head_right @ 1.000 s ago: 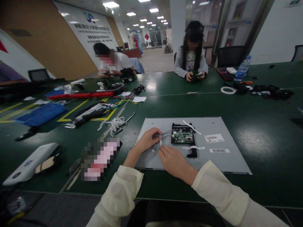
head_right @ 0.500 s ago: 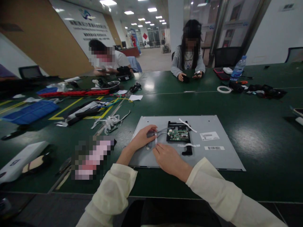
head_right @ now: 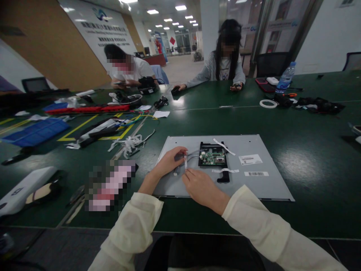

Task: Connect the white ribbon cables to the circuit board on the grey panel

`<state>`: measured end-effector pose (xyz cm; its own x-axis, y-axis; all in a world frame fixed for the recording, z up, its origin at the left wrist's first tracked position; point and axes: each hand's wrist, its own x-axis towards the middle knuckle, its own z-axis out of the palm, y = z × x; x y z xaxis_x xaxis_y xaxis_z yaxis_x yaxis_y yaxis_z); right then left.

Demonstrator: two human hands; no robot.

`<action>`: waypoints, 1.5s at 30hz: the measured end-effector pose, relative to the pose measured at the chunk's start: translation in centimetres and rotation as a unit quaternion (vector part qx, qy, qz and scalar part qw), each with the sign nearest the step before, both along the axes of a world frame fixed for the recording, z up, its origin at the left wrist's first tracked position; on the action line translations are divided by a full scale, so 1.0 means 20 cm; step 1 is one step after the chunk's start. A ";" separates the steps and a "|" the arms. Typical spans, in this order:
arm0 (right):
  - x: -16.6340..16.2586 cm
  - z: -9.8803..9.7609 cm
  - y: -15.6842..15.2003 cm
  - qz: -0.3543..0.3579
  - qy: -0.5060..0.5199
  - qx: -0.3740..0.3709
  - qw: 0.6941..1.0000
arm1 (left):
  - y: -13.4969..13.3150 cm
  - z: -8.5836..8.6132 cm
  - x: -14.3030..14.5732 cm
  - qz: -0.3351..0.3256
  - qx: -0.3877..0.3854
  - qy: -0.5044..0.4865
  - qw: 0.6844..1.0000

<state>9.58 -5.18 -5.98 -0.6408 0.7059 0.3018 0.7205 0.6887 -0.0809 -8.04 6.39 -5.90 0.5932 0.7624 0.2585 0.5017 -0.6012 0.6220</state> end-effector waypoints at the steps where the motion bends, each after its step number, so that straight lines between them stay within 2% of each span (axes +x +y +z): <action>1: 0.00 0.00 0.00 0.000 -0.001 -0.001 1.000 | 0.00 0.00 0.00 -0.003 -0.002 -0.004 1.000; 26: 0.01 0.02 0.00 0.011 0.003 -0.010 1.000 | -0.04 0.05 0.01 0.008 -0.012 0.001 1.000; 30: 0.02 0.01 -0.01 0.008 0.014 -0.006 1.000 | -0.02 0.07 0.00 0.058 -0.005 0.001 0.998; 34: 0.02 0.02 -0.01 0.013 0.015 -0.006 1.000 | -0.02 0.11 -0.04 0.120 0.037 0.066 0.990; 39: 0.02 0.03 -0.01 0.016 0.015 -0.012 1.000 | -0.16 0.19 -0.07 0.154 0.077 0.183 0.968; 45: 0.02 0.04 -0.01 0.007 0.028 -0.020 0.999 | -0.40 0.18 -0.12 0.171 0.112 0.263 0.943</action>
